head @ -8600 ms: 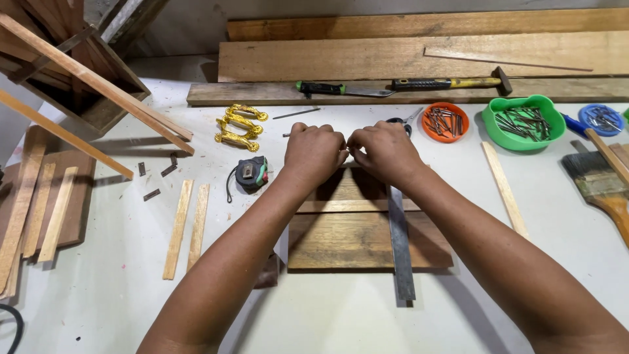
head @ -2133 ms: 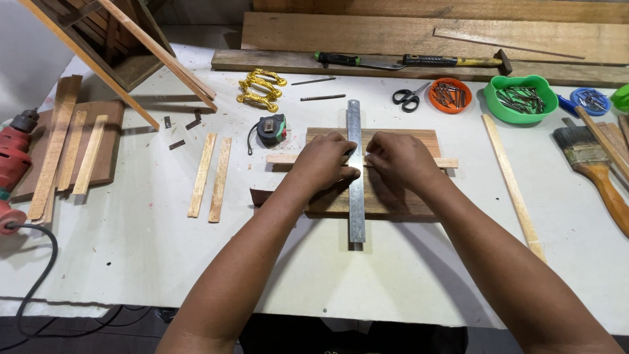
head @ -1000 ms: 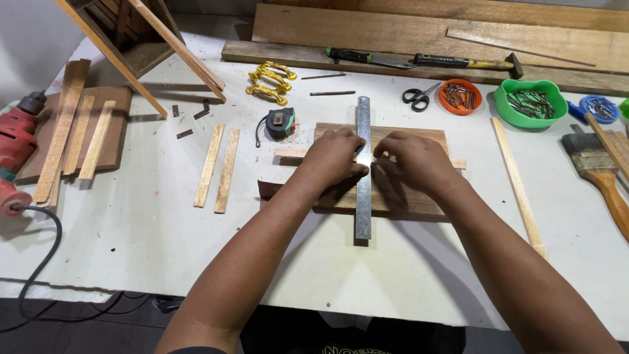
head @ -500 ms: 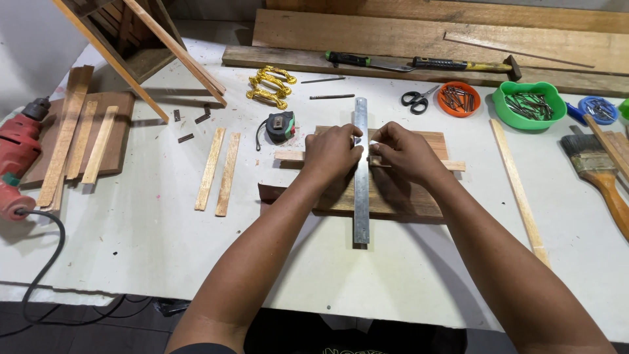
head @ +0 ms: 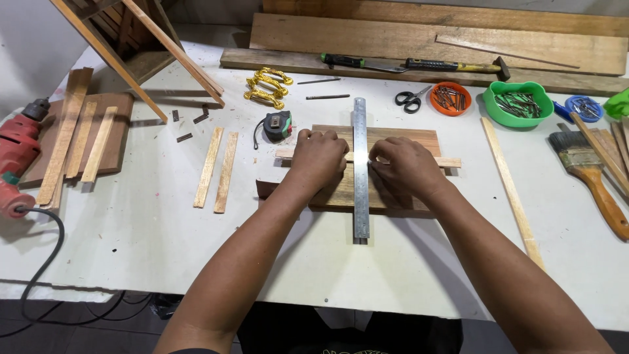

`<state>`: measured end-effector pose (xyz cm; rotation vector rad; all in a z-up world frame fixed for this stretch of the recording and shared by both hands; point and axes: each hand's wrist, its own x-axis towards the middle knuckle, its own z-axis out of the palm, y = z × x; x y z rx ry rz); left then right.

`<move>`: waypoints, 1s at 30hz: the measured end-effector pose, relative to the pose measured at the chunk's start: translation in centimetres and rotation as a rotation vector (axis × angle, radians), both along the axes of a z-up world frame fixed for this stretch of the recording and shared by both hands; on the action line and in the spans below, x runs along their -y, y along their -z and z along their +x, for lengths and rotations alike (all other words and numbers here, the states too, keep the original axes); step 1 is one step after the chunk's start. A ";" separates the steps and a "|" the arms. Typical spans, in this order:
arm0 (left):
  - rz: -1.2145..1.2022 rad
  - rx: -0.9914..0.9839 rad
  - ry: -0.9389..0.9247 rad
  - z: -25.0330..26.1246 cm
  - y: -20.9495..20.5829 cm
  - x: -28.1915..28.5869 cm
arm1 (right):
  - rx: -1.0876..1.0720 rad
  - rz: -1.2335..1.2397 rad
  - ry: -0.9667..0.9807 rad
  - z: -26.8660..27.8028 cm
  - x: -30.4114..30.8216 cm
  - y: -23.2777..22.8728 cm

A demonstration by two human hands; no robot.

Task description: The recorder is measuring, marking, and sanding small wood strips and blocks at a workbench.

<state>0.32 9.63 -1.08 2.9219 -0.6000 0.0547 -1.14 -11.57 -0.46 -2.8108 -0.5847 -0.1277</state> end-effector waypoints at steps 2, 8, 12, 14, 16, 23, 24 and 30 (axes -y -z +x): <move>-0.013 0.044 0.013 0.1 0.2 0.6 | -0.007 0.033 -0.001 -0.2 0.7 -0.3; -0.048 0.116 0.051 0.1 0.6 3.5 | -0.025 0.049 0.040 -0.2 3.8 -0.2; -0.060 0.123 0.075 0.2 1.2 5.1 | -0.101 0.017 0.115 -0.9 4.8 -0.6; -0.053 0.109 0.068 0.3 1.4 5.4 | -0.085 0.046 0.109 -1.0 5.2 -0.3; -0.043 0.100 0.056 0.4 0.8 5.7 | -0.064 0.076 0.097 -0.8 5.2 -0.2; -0.067 -0.072 -0.062 0.9 -1.0 7.2 | -0.234 0.360 0.201 1.5 4.9 1.6; -0.081 -0.059 -0.075 1.1 -0.9 7.3 | -0.260 0.463 0.218 1.6 4.8 1.6; -0.208 -0.232 -0.183 2.1 -2.0 6.3 | -0.458 0.843 0.236 2.4 4.5 1.0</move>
